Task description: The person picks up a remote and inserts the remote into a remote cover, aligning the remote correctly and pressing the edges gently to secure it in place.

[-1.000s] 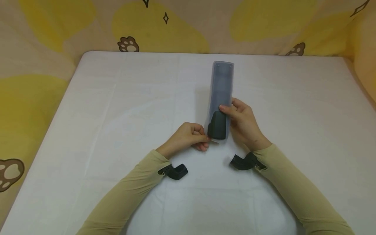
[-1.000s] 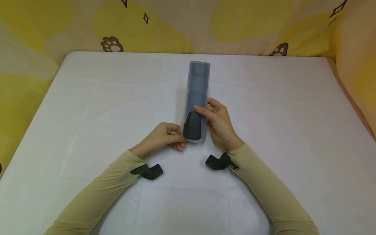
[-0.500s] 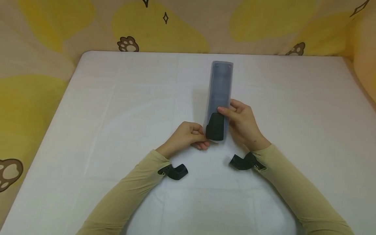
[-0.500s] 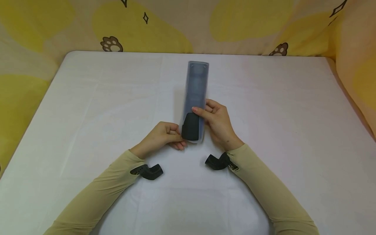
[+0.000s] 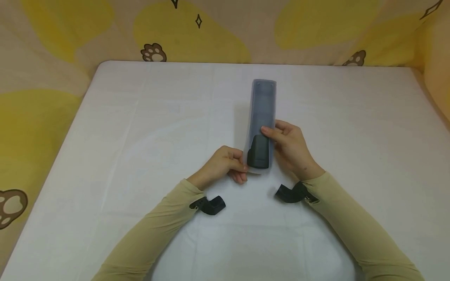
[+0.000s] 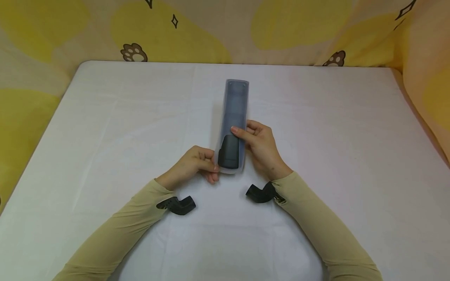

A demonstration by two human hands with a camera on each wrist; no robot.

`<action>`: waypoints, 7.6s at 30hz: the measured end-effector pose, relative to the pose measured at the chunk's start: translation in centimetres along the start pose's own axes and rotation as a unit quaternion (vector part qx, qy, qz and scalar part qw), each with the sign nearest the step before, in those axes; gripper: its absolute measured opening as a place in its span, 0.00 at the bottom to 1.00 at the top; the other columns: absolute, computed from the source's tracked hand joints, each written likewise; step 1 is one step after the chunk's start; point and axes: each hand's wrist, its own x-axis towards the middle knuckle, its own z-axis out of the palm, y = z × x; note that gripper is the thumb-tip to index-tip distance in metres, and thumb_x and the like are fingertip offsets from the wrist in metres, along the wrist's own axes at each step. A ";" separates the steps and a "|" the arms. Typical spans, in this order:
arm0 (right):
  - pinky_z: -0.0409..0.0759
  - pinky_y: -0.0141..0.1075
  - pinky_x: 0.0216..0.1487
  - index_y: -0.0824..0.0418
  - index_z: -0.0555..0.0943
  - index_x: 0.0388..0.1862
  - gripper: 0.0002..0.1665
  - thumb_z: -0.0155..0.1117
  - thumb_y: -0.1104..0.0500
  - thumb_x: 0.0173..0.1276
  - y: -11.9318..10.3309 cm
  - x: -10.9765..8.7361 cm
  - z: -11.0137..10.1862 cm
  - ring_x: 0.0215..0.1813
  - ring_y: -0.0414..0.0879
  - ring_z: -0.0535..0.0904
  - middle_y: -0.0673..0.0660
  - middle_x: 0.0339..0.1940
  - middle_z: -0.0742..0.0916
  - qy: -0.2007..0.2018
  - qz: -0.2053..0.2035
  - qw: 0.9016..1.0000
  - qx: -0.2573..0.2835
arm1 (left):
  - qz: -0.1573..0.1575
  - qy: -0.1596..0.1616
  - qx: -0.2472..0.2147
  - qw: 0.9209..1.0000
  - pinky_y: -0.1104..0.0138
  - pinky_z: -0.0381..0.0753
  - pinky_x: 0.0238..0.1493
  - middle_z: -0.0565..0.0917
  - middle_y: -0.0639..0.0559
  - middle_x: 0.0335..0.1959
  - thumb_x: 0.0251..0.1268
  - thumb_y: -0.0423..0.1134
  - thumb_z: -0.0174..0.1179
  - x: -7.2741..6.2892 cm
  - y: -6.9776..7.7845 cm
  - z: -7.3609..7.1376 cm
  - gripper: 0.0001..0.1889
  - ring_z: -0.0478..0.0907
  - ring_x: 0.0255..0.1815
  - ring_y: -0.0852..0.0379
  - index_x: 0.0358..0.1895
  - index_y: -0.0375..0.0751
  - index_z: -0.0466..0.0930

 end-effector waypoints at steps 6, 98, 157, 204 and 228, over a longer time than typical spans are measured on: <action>0.76 0.29 0.46 0.71 0.77 0.47 0.11 0.58 0.69 0.67 0.0 0.1 0.0 0.40 0.39 0.81 0.50 0.31 0.88 0.005 0.016 1.000 0.003 | 0.027 -0.029 0.000 0.999 0.66 0.80 0.24 0.80 0.50 0.14 0.52 0.21 0.52 -0.1 0.0 -0.2 0.03 0.78 0.16 0.59 0.24 0.27 0.74; 0.78 0.32 0.46 0.69 0.77 0.48 0.10 0.57 0.69 0.68 -1.2 -0.4 -0.6 0.39 0.42 0.83 0.54 0.33 0.88 -0.029 0.029 0.998 0.038 | 0.095 -0.047 0.063 0.992 0.70 0.71 0.20 0.74 0.51 0.12 0.68 0.30 0.54 -0.1 -0.2 -0.4 0.15 0.70 0.15 0.59 0.19 0.34 0.70; 0.80 0.31 0.40 0.71 0.72 0.52 0.16 0.57 0.72 0.66 -0.5 -0.1 -0.3 0.36 0.40 0.84 0.49 0.34 0.88 -0.003 0.001 1.000 -0.017 | 0.045 0.023 0.176 0.983 0.70 0.69 0.15 0.73 0.54 0.09 0.64 0.42 0.62 0.3 -0.3 0.0 0.18 0.71 0.12 0.59 0.17 0.38 0.73; 0.81 0.34 0.45 0.76 0.68 0.58 0.23 0.59 0.72 0.65 -0.3 -0.3 0.1 0.40 0.41 0.84 0.48 0.37 0.87 0.040 -0.029 0.998 -0.048 | 0.028 0.051 0.136 0.989 0.68 0.79 0.22 0.82 0.49 0.16 0.60 0.33 0.64 0.2 -0.5 0.2 0.09 0.78 0.16 0.60 0.26 0.30 0.79; 0.81 0.33 0.44 0.67 0.72 0.52 0.17 0.58 0.73 0.64 -0.4 -0.6 0.1 0.41 0.41 0.83 0.49 0.39 0.86 0.018 -0.029 0.999 -0.038 | 0.078 0.080 0.085 0.990 0.67 0.78 0.23 0.77 0.51 0.13 0.65 0.37 0.59 0.2 -0.7 -0.2 0.14 0.76 0.17 0.57 0.25 0.30 0.77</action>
